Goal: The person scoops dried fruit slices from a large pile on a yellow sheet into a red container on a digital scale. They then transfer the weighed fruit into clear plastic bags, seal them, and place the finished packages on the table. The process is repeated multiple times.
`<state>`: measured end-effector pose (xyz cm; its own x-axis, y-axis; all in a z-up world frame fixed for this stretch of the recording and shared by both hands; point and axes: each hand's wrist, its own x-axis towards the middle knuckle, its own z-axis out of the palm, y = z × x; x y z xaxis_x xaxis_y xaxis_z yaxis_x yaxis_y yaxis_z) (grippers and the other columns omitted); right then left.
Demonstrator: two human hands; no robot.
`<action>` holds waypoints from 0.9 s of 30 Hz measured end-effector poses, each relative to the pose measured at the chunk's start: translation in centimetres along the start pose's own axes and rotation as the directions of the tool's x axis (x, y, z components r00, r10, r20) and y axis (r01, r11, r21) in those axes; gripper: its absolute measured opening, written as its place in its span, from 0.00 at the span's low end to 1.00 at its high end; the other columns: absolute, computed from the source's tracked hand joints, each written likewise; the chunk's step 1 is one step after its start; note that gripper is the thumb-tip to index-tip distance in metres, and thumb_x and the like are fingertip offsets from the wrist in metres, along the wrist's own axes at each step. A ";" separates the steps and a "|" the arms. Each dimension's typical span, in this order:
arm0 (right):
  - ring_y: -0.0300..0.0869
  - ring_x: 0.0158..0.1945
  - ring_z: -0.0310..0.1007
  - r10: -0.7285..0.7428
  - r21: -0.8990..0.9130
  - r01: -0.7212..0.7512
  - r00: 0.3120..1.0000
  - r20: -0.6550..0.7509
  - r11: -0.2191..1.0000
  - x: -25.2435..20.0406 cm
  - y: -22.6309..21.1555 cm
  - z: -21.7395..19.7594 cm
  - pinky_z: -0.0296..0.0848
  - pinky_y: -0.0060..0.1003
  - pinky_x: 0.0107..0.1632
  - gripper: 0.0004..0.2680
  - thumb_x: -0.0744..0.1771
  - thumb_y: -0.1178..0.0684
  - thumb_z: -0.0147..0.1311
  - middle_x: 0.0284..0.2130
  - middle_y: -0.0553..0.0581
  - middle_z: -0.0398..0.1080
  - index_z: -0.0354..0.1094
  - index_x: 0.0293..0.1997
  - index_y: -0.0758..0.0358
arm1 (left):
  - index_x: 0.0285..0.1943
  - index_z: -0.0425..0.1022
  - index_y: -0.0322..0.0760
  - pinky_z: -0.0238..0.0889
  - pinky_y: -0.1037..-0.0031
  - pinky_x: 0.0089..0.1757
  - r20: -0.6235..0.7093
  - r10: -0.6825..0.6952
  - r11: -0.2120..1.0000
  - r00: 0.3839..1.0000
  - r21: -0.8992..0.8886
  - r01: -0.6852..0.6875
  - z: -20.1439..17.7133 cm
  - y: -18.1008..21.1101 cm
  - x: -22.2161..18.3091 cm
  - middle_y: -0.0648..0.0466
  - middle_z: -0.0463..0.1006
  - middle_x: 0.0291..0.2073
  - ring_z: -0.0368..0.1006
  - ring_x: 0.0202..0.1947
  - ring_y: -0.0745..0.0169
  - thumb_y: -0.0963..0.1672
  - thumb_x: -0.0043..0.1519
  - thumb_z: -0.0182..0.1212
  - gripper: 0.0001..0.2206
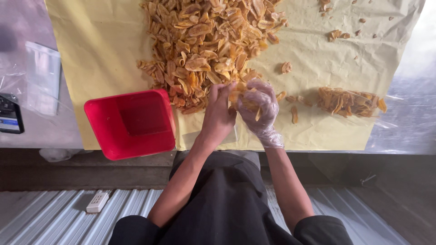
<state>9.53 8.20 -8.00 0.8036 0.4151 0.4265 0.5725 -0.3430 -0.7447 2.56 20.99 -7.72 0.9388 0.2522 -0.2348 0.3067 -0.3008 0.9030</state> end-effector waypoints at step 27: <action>0.51 0.48 0.80 0.869 -0.046 -0.883 0.449 0.209 0.467 -0.2 15.2 -0.5 0.86 0.43 0.40 0.33 0.61 0.40 0.70 0.51 0.64 0.74 0.52 0.70 0.57 | 0.64 0.72 0.39 0.62 0.54 0.55 -0.084 0.051 0.866 0.995 0.501 -0.002 -0.2 1.5 -1.4 0.53 0.69 0.56 0.65 0.55 0.48 0.39 0.54 0.67 0.25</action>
<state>18.19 2.50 -19.15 0.8242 0.0644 -0.5626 -0.4345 -0.5653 -0.7012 1.65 20.32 -5.94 0.9367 0.3128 -0.1572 0.3420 -0.7215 0.6021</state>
